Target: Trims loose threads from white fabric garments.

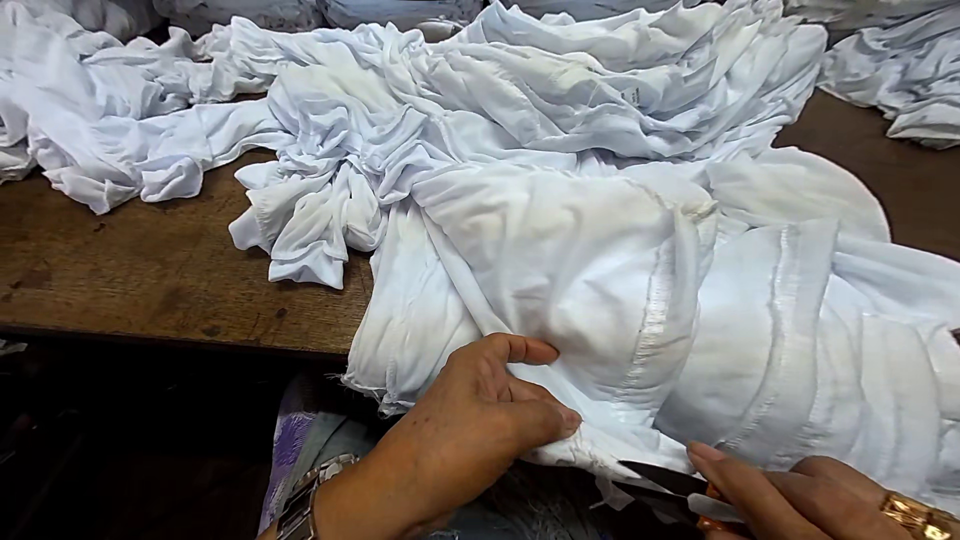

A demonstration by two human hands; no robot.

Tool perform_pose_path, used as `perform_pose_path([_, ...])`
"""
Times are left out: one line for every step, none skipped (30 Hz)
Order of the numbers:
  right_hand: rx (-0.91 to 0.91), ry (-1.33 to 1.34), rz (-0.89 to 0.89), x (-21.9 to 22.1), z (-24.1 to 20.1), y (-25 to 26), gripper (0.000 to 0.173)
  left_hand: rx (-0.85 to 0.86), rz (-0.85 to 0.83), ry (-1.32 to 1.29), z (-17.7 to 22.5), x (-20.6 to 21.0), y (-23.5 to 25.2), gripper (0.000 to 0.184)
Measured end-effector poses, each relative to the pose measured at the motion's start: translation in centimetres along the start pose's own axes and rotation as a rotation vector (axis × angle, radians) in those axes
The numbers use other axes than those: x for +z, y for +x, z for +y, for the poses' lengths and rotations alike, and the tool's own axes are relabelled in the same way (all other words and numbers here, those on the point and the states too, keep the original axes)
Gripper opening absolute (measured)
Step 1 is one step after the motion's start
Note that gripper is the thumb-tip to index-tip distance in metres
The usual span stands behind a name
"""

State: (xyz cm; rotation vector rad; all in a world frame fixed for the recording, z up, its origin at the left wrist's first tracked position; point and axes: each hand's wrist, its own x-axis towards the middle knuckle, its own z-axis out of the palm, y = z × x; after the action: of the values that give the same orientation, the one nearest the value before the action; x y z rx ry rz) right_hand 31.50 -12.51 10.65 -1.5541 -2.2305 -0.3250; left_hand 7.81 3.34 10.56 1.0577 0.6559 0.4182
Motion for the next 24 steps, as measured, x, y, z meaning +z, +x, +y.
perform_pose_path([-0.003, 0.0, -0.004, 0.0, 0.0, 0.1, 0.041, -0.003, 0.0, -0.001, 0.0, 0.0, 0.0, 0.049])
perform_pose_path([-0.004, 0.0, -0.006, 0.0, 0.0, 0.2, 0.041, -0.005, -0.001, -0.002, 0.0, 0.1, 0.0, 0.049])
perform_pose_path([-0.006, -0.004, -0.006, 0.0, -0.1, 0.2, 0.041, -0.008, 0.0, -0.004, 0.0, 0.1, 0.0, 0.049])
perform_pose_path([-0.006, -0.007, -0.002, 0.1, -0.2, 0.3, 0.041, -0.013, 0.002, -0.002, 0.1, 0.2, 0.0, 0.05])
perform_pose_path([-0.005, -0.012, 0.004, 0.1, -0.3, 0.4, 0.041, -0.015, 0.006, -0.002, 0.1, 0.3, 0.1, 0.05])
perform_pose_path([-0.003, -0.019, 0.01, 0.2, -0.4, 0.6, 0.041, -0.015, 0.008, 0.0, 0.2, 0.3, 0.1, 0.05])
perform_pose_path([0.002, -0.025, 0.018, 0.3, -0.6, 0.8, 0.04, -0.016, 0.008, 0.001, 0.2, 0.4, 0.0, 0.05])
perform_pose_path([0.008, -0.03, 0.024, 0.4, -0.7, 0.9, 0.04, -0.017, 0.013, 0.001, 0.2, 0.5, 0.0, 0.05])
perform_pose_path([0.012, -0.035, 0.03, 0.5, -0.8, 1.0, 0.04, -0.019, 0.019, -0.001, 0.2, 0.5, 0.0, 0.05])
perform_pose_path([0.012, -0.038, 0.032, 0.5, -0.9, 1.1, 0.04, -0.02, 0.022, -0.006, 0.3, 0.6, 0.0, 0.05])
perform_pose_path([0.01, -0.035, 0.036, 0.6, -1.0, 1.2, 0.039, -0.023, 0.023, -0.013, 0.3, 0.6, 0.0, 0.049])
perform_pose_path([0.011, -0.034, 0.039, 0.6, -1.0, 1.2, 0.039, -0.025, 0.027, -0.02, 0.3, 0.6, 0.0, 0.049])
perform_pose_path([0.012, -0.034, 0.039, 0.6, -1.1, 1.3, 0.038, -0.026, 0.03, -0.025, 0.3, 0.6, 0.0, 0.049])
perform_pose_path([0.015, -0.033, 0.032, 0.5, -1.1, 1.4, 0.038, -0.025, 0.028, -0.029, 0.3, 0.6, -0.1, 0.049])
perform_pose_path([0.021, -0.023, 0.022, 0.5, -1.2, 1.4, 0.038, -0.022, 0.024, -0.031, 0.3, 0.6, -0.1, 0.05])
perform_pose_path([0.029, -0.012, 0.01, 0.5, -1.2, 1.5, 0.039, -0.017, 0.019, -0.036, 0.2, 0.6, -0.1, 0.05])
perform_pose_path([0.037, -0.005, -0.001, 0.4, -1.3, 1.6, 0.04, -0.014, 0.016, -0.038, 0.1, 0.6, -0.1, 0.05])
perform_pose_path([0.044, 0.0, -0.005, 0.4, -1.3, 1.5, 0.041, -0.012, 0.013, -0.04, 0.1, 0.6, -0.1, 0.051])
perform_pose_path([0.047, -0.001, -0.003, 0.4, -1.3, 1.5, 0.041, -0.012, 0.01, -0.04, 0.1, 0.6, -0.1, 0.051])
perform_pose_path([0.047, -0.006, 0.004, 0.4, -1.3, 1.3, 0.04, -0.012, 0.009, -0.042, 0.1, 0.6, -0.1, 0.05])
perform_pose_path([0.047, -0.015, 0.013, 0.4, -1.4, 1.2, 0.039, -0.01, 0.012, -0.044, 0.0, 0.6, -0.1, 0.05])
perform_pose_path([0.047, -0.023, 0.022, 0.5, -1.4, 1.0, 0.038, -0.007, 0.013, -0.047, 0.0, 0.7, -0.1, 0.05])
perform_pose_path([0.051, -0.028, 0.027, 0.5, -1.5, 1.0, 0.037, -0.006, 0.016, -0.048, 0.0, 0.7, 0.0, 0.05])
perform_pose_path([0.055, -0.038, 0.029, 0.5, -1.6, 1.0, 0.036, -0.007, 0.023, -0.047, 0.0, 0.7, 0.0, 0.05])
